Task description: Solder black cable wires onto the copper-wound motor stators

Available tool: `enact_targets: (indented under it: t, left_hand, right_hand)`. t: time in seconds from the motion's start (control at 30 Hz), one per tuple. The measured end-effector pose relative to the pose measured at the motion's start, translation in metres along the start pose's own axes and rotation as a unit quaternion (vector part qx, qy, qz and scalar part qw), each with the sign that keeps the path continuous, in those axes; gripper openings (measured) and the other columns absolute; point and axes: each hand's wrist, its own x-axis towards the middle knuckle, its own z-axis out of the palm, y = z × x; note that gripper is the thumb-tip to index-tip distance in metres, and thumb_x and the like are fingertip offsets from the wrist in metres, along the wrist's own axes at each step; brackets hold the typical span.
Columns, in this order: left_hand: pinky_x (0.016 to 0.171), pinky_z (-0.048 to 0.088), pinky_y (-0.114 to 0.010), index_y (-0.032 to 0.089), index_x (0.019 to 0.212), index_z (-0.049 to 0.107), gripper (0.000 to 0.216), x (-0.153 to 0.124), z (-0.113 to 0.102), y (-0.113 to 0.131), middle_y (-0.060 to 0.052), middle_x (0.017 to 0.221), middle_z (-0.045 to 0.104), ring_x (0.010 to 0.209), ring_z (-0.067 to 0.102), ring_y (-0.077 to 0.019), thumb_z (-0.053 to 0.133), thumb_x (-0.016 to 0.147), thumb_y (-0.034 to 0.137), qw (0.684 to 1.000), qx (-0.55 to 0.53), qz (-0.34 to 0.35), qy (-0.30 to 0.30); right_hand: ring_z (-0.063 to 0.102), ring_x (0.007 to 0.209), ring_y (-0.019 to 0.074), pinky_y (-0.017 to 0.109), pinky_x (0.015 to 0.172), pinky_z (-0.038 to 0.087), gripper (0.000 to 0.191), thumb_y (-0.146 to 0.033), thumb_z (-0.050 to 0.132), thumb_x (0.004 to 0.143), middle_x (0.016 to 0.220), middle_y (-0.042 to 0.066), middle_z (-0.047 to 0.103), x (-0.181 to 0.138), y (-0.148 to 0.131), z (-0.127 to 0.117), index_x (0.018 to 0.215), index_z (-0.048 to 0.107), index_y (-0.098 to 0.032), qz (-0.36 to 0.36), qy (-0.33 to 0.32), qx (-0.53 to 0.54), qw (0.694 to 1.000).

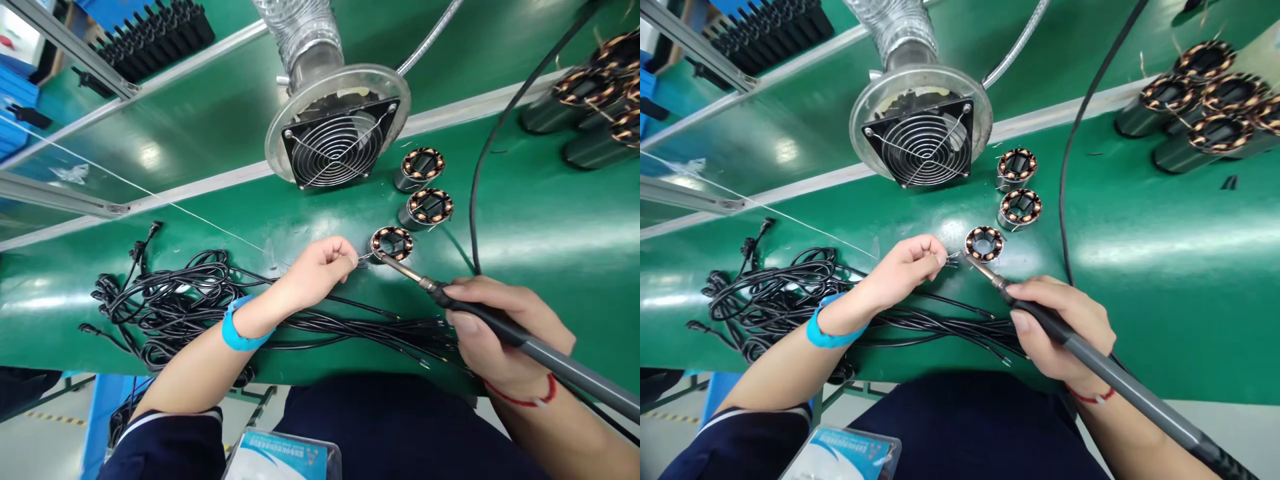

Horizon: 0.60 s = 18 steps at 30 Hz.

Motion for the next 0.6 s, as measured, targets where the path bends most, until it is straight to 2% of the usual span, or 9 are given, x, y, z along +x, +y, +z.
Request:
enact_targets:
  t: [0.1,0.6]
  left_hand:
    - [0.053,0.030,-0.022,0.016,0.071,0.051,0.011,0.0001,-0.0006,-0.0012,0.007,0.055,0.045,0.051,0.038,-0.0050,0.051,0.082,0.014,1.000,0.004,0.004,-0.004]
    - [0.049,0.027,-0.021,0.016,0.072,0.051,0.012,0.0000,-0.0004,-0.0026,0.007,0.055,0.046,0.050,0.038,-0.0042,0.050,0.083,0.013,0.999,0.025,0.024,-0.002]
  right_hand:
    - [0.066,0.063,0.0157,0.026,0.051,0.055,0.040,-0.011,0.064,0.080,0.081,0.003,0.071,0.0058,-0.0023,0.0014,0.116,0.067,-0.027,0.000,-0.023,0.010,1.000]
    - [0.066,0.065,0.0146,0.025,0.053,0.054,0.042,-0.011,0.065,0.080,0.082,0.004,0.071,0.0043,0.0017,0.0027,0.119,0.067,-0.023,-0.004,-0.036,0.032,0.999]
